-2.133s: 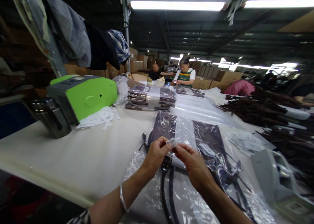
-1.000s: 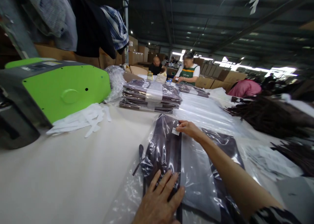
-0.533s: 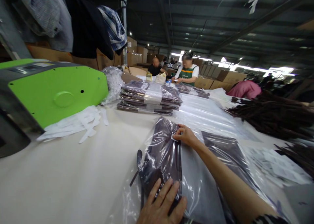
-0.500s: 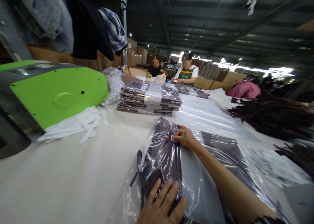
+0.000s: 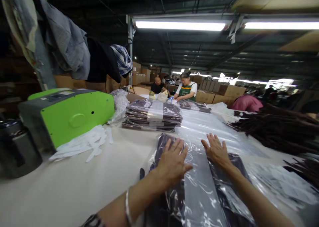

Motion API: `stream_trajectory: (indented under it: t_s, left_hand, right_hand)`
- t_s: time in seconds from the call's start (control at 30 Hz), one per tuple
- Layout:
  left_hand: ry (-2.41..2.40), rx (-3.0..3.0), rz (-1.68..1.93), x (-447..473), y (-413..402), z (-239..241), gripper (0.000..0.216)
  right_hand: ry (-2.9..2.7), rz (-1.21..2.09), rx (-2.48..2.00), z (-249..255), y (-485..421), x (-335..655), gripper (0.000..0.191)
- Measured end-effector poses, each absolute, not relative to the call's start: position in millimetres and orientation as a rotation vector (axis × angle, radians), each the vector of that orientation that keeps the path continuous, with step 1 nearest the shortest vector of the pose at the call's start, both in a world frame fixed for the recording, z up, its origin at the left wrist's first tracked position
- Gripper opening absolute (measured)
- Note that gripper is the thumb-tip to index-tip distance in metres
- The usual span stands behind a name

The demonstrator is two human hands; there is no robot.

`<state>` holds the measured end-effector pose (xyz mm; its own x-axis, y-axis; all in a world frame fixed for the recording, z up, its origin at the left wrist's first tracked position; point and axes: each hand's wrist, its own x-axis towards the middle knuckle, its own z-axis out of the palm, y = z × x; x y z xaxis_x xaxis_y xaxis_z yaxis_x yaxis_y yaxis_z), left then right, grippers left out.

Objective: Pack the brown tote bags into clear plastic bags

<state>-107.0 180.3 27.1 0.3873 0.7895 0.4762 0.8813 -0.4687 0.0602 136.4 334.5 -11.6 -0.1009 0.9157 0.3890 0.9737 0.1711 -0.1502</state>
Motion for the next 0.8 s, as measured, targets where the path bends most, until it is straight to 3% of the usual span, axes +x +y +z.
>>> stream_trajectory:
  t_s: [0.23, 0.43, 0.8]
  left_hand:
    - [-1.881, -2.235, -0.54, -121, 288, -24, 0.057]
    - [-2.047, -2.28, -0.602, -136, 293, -63, 0.06]
    - [-2.152, -2.336, -0.488, -142, 300, -70, 0.067]
  right_hand:
    - [-2.225, -0.287, -2.089, -57, 337, 241, 0.058]
    - [-2.277, -0.273, -2.153, -91, 340, 262, 0.058]
    - [-2.107, -0.053, -2.028, -120, 355, 279, 0.072]
